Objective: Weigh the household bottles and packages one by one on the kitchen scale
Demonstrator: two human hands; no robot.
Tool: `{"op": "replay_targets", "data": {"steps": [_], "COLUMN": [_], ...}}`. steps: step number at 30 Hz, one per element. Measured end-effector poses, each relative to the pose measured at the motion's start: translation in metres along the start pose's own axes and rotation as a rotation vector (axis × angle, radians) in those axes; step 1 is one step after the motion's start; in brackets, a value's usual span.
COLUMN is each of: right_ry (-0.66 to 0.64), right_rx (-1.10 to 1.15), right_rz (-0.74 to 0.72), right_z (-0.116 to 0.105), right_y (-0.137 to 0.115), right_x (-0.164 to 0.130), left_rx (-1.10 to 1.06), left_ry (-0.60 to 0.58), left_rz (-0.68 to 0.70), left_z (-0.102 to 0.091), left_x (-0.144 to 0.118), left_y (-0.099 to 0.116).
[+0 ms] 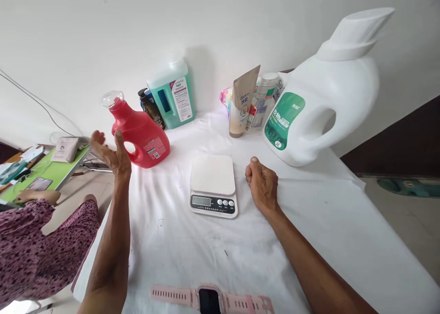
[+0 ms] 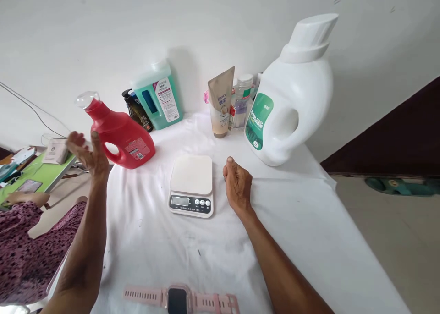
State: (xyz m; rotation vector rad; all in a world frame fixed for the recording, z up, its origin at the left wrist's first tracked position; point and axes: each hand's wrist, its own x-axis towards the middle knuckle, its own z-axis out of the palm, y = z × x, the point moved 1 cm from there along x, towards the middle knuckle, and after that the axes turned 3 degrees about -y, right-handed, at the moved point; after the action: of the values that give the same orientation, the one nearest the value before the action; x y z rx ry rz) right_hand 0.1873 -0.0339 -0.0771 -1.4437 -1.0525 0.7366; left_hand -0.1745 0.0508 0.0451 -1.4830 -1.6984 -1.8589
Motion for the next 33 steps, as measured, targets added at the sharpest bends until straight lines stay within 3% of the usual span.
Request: {"op": "replay_targets", "data": {"steps": [2, 5, 11, 16, 20, 28, 33], "right_ry": [0.004, 0.003, 0.007, 0.004, -0.003, -0.01, 0.008], "right_rx": [0.002, 0.011, -0.012, -0.012, 0.008, 0.03, 0.044], "right_rz": [0.001, -0.001, -0.009, 0.003, -0.007, -0.036, -0.043], "right_z": [0.0, 0.001, 0.001, 0.001, 0.001, 0.001, 0.001], "right_y": [-0.002, -0.004, -0.005, -0.003, -0.002, -0.001, 0.001], "right_x": [-0.001, -0.001, 0.0, 0.001, 0.001, 0.002, 0.002], "left_rx": [-0.031, -0.098, -0.364, -0.379, -0.362, -0.653, -0.786], "left_ry": [-0.146, -0.215, -0.369, -0.222, -0.195, -0.319, -0.45], "left_rz": [-0.122, -0.21, -0.437, -0.48, -0.474, -0.278, -0.302], "left_z": [0.006, 0.013, 0.019, 0.022, 0.02, 0.002, 0.002], "left_x": [-0.001, -0.001, 0.002, -0.012, -0.015, -0.013, -0.035], "left_y": [-0.024, -0.042, -0.041, -0.018, 0.005, 0.071, 0.111]}}
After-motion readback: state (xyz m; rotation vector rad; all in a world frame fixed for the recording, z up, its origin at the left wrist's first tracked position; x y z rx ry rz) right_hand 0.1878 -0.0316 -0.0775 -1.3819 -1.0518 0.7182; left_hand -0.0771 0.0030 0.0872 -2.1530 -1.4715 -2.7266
